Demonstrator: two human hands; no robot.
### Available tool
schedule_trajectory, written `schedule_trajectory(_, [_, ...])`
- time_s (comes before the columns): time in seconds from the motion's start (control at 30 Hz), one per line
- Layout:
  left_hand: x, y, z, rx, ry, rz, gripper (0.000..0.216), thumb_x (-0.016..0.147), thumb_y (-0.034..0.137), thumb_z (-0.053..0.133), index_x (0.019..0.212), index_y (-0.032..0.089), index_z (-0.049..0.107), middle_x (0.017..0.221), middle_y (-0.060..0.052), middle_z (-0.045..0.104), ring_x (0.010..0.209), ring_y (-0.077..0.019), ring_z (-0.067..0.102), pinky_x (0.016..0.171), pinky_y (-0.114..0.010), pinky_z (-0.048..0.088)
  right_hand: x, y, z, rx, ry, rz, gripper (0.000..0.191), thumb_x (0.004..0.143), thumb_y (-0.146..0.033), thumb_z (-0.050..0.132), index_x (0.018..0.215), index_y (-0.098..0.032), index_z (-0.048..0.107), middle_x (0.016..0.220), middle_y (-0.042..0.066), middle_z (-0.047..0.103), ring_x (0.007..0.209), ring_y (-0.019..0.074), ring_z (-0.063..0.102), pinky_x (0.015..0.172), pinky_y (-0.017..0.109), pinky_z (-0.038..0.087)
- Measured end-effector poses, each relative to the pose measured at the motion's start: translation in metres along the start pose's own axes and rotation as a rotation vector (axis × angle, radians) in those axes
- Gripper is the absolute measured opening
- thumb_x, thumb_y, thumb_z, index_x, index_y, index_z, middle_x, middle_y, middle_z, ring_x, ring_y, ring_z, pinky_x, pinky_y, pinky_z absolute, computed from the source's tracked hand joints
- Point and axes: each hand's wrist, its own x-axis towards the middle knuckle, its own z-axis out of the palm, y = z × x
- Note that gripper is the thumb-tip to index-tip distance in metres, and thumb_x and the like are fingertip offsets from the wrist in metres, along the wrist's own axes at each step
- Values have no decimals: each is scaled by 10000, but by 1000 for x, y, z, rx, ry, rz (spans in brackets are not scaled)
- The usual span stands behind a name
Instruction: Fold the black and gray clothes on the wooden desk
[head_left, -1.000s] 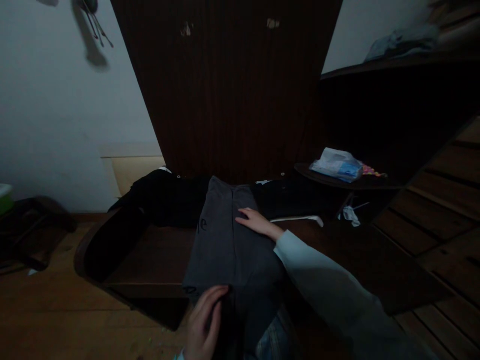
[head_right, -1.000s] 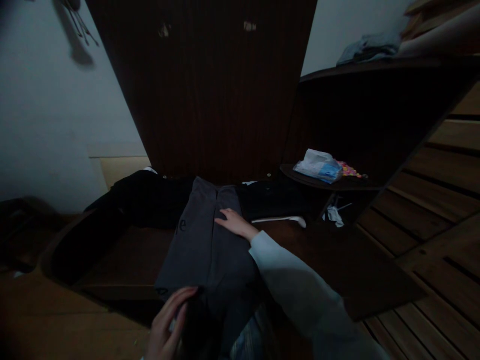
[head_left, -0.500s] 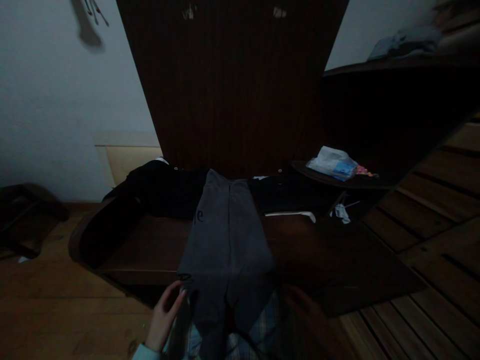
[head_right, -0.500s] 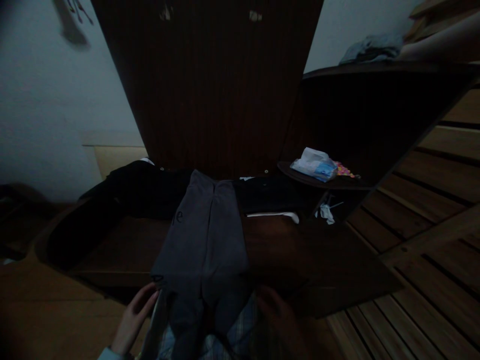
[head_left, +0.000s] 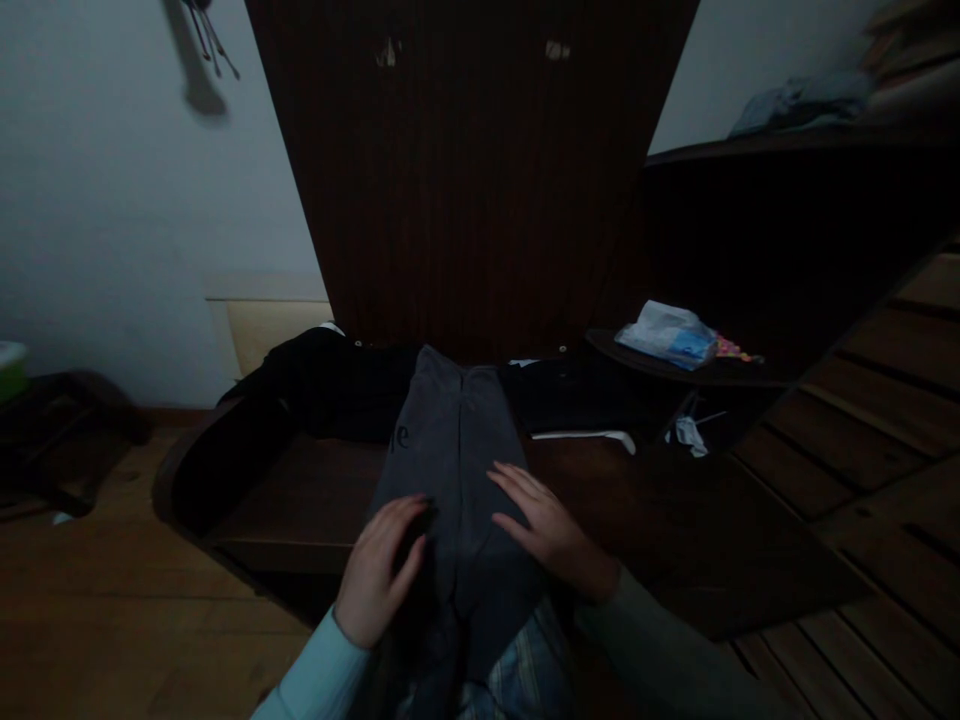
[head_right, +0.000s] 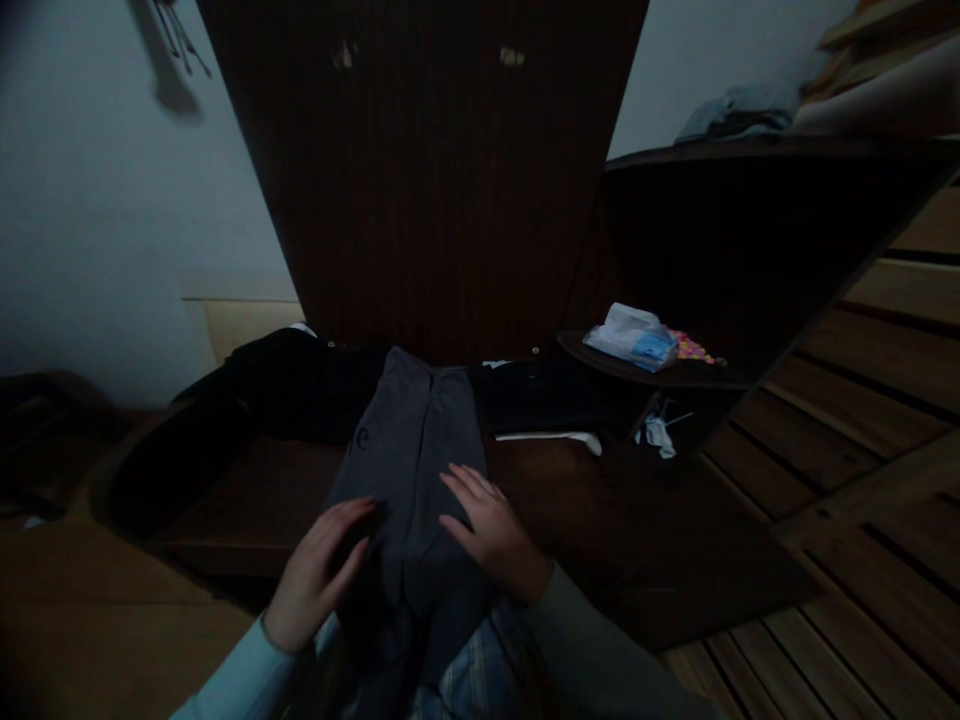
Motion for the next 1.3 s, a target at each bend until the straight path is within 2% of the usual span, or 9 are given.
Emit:
schedule_trajectory(0.13, [20,12,12,31,-257,91,273,795,307,458,1029,217,568,1120,-53,592,1049,-202,525,899,-361,433,26,-12,15,-57,-190,-104,573,820,-419,427,1317,-156,314,1395,106,276,1297,222,190,1049,443,182])
schedule_trajectory(0.27, [35,-6,-6,-3,-237,-51,249,830,320,379,895,232,603,997,-16,634,943,-147,572,849,-276,449,42,2,-3,56,-277,-135,479,781,-359,520,1207,-144,476,1320,121,408,1230,216,344,1018,353,280])
schedule_trajectory(0.4, [74,-42,-33,173,-194,-296,340,790,413,377,902,190,609,947,-61,627,855,-188,595,777,-299,456,72,34,-37,130,30,340,311,787,-259,520,1058,-111,558,816,85,673,723,154,626,673,258,493])
schedule_trajectory(0.47, [99,-59,-36,234,-270,-399,415,750,480,412,949,174,609,960,-85,625,841,-213,601,727,-300,458,92,47,-45,241,-3,568,268,804,-221,498,1035,-92,541,573,20,632,467,99,558,453,185,440])
schedule_trajectory(0.57, [136,-77,-27,184,-410,-507,456,712,543,436,881,166,628,870,-85,653,822,-223,610,660,-274,453,120,54,-41,333,-121,702,173,827,-204,461,798,-84,581,415,-21,540,313,46,415,325,134,314])
schedule_trajectory(0.77, [180,-90,-7,66,-413,-580,354,657,491,554,690,141,601,776,-97,665,737,-213,623,554,-241,433,156,48,-21,180,-115,720,232,797,-211,479,624,-90,575,557,73,623,413,73,521,391,156,378])
schedule_trajectory(0.87, [184,-90,2,92,-394,-589,323,636,417,605,769,123,591,860,-121,661,770,-217,623,566,-239,443,161,48,-20,38,-91,708,89,697,-163,578,722,-87,619,808,144,662,697,173,631,536,205,450])
schedule_trajectory(1.03, [180,-83,8,117,-389,-562,411,643,405,599,939,121,563,1010,-122,629,878,-204,609,675,-224,462,165,48,-23,-139,-71,701,262,587,-144,653,845,-94,643,1037,183,606,1020,293,544,763,298,448])
schedule_trajectory(1.3, [198,-69,-4,95,-366,-588,178,706,248,496,834,166,587,858,-80,661,841,-225,628,680,-265,471,170,51,-22,-29,-47,630,140,659,-210,592,766,-122,572,620,76,631,574,166,620,505,220,466])
